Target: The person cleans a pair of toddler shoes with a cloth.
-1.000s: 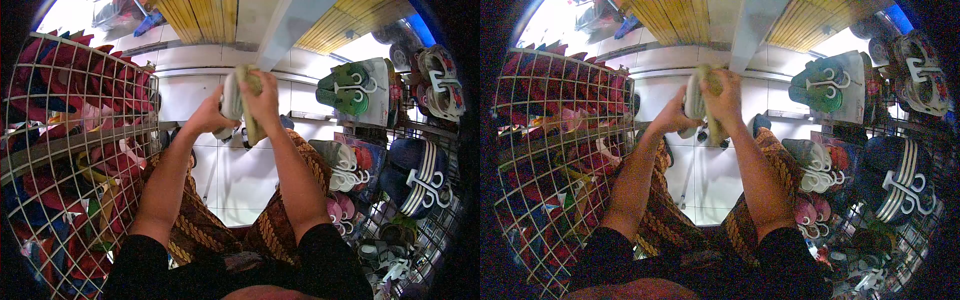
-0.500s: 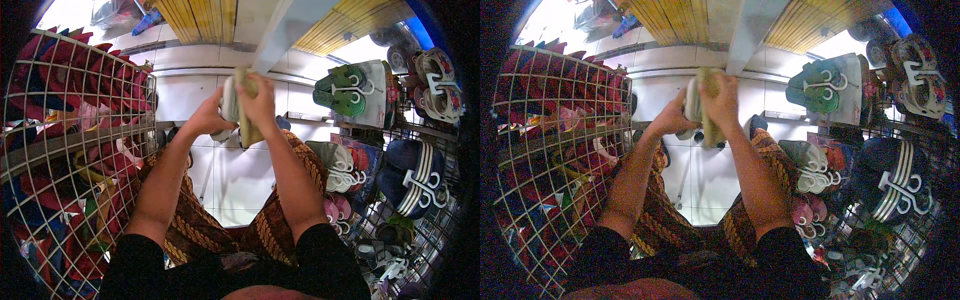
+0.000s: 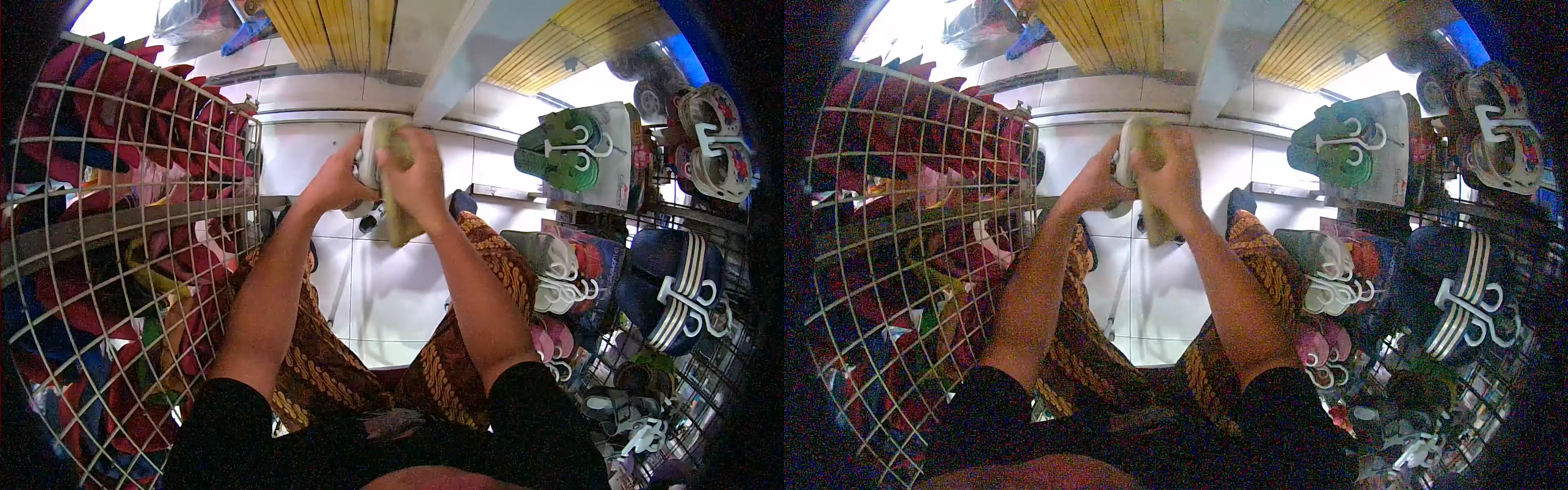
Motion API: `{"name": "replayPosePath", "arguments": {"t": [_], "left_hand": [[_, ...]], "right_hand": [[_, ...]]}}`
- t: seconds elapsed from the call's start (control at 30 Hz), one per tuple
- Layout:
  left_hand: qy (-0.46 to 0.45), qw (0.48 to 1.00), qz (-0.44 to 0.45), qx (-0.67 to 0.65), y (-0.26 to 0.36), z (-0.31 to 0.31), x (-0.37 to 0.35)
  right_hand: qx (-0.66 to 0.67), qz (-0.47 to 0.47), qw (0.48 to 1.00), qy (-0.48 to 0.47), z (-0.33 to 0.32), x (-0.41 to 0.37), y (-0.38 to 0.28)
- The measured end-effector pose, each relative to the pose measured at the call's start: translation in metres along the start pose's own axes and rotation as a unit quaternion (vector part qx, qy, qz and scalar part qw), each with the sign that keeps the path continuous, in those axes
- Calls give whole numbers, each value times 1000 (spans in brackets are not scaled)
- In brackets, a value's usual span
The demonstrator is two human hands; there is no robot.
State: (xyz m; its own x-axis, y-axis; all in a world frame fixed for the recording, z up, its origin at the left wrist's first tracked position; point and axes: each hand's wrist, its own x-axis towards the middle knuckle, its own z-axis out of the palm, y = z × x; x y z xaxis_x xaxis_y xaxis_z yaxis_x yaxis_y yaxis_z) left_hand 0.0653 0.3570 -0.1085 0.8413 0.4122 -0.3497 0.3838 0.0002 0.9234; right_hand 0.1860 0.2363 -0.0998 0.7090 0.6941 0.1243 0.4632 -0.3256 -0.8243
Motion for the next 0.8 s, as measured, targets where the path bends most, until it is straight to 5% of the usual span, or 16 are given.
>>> {"name": "replayPosePath", "arguments": {"t": [0.07, 0.1, 0.17, 0.37, 0.47, 0.57, 0.67, 0.77, 0.8], "left_hand": [[-35, 999, 41, 3, 18, 1, -12], [-54, 997, 62, 6, 25, 1, -16], [-41, 996, 81, -5, 22, 1, -14], [40, 999, 32, -13, 18, -7, -8], [65, 997, 36, 12, 15, -9, -9], [62, 997, 31, 31, 12, -13, -8], [55, 998, 12, 27, 22, -11, -8], [40, 999, -1, 22, 22, -11, -8], [42, 998, -1, 36, 22, -11, -8]], "right_hand": [[4, 42, 997, 66, 1, 20, 44], [58, 181, 980, 52, 0, 28, 71], [337, 368, 862, 90, -16, 38, 78], [531, 407, 742, -40, -46, 49, 68], [676, 360, 616, -186, -41, 54, 90], [753, 353, 505, -231, -38, 54, 85], [763, 346, 509, -197, -44, 50, 68], [695, 357, 604, -156, -60, 44, 10], [694, 356, 595, -191, -59, 46, 17]]}}
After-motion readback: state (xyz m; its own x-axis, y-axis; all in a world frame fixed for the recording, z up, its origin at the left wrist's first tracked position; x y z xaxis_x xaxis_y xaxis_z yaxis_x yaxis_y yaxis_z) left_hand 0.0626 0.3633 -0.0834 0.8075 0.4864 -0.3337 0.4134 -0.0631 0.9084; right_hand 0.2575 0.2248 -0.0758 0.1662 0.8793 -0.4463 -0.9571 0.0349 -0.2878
